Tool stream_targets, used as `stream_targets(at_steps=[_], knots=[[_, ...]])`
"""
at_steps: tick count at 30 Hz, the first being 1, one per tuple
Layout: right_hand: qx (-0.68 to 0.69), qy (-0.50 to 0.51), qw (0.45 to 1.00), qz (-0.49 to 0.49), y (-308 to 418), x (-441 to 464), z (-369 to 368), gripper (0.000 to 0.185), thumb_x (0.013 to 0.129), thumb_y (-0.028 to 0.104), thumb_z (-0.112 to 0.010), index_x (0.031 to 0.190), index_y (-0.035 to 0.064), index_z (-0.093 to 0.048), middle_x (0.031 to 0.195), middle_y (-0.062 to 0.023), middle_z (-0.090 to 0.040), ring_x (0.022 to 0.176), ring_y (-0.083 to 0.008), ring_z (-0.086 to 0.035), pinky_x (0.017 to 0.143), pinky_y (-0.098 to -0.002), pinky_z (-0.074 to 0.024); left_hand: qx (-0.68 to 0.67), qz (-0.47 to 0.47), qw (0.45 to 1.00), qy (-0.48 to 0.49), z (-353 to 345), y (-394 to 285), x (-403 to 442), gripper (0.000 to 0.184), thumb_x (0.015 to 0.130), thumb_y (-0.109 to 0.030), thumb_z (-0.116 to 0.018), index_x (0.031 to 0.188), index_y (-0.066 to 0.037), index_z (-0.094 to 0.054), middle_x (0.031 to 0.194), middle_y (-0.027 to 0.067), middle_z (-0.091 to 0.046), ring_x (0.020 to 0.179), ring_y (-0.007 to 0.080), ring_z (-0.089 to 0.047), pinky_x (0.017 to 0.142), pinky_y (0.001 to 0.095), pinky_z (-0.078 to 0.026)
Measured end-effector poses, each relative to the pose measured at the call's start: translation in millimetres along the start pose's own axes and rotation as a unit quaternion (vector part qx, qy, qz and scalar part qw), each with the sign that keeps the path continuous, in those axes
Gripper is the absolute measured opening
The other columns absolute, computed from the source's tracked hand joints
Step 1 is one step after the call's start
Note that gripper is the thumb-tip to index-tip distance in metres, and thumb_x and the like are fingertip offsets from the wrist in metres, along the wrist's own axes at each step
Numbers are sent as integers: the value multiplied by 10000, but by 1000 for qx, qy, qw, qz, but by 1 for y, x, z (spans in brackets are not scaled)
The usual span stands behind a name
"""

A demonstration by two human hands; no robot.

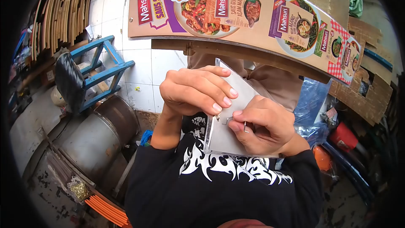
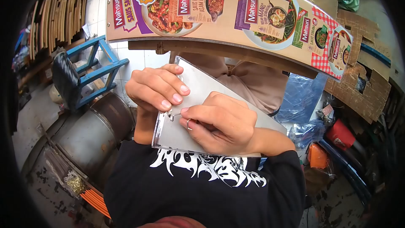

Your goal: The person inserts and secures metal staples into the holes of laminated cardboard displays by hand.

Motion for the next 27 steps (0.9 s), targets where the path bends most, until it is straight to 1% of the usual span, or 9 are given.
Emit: stream_targets(at_steps=[1,3,6,12,19,21,27], knots=[[-1,1,1000,-1,0,0,0,235,672,-59,-787,881,5,-699,630,-52,-601,478,-128,-531,428,-241,-384,-2,-2,1000,-1,0,0,0,77,813,-88,-736,846,-20,-721,846,146,-721,851,309,-723,976,479,-481],[-42,-3,999,35,5,2,-1,252,651,-72,-787,876,-4,-693,643,-48,-601,493,-135,-544,444,-246,-409,-4,-5,1000,-3,0,0,0,88,810,-95,-741,842,-15,-721,846,150,-720,852,309,-722,976,478,-481],[-58,14,998,36,8,3,-2,273,632,-87,-777,880,-10,-691,656,-46,-599,505,-143,-553,458,-253,-428,-11,-7,1000,-9,-1,0,1,101,804,-103,-750,830,-9,-722,853,157,-719,849,307,-720,975,471,-484],[-80,25,995,56,12,5,-2,294,621,-102,-755,894,-14,-692,644,-47,-576,500,-150,-548,456,-261,-429,-11,-9,1000,-15,-3,-2,3,96,798,-92,-754,825,-5,-721,851,155,-716,830,297,-718,956,459,-493],[-104,18,993,55,14,4,-3,284,624,-100,-743,882,0,-677,622,-38,-554,487,-150,-540,438,-271,-416,-6,-13,1000,-19,-4,-3,2,83,798,-68,-752,837,-4,-717,851,156,-715,822,297,-718,946,459,-498],[-114,10,993,36,13,4,-4,270,646,-93,-745,882,9,-664,610,-40,-554,473,-149,-534,426,-269,-405,-2,-14,1000,-22,-3,-3,1,80,800,-61,-750,842,-2,-716,854,160,-715,823,301,-718,944,462,-499],[-121,-31,992,31,11,3,-6,226,693,-77,-750,874,9,-646,597,-51,-562,433,-142,-505,406,-265,-393,3,-33,999,-33,0,-4,-3,76,808,-48,-740,857,5,-713,898,179,-712,847,317,-716,944,477,-499]])
Point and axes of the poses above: each hand's wrist, its own x-axis towards the middle knuckle, its own z-axis out of the back of the hand, y = z × x, the point moved 8 cm from there along x, towards the middle knuckle
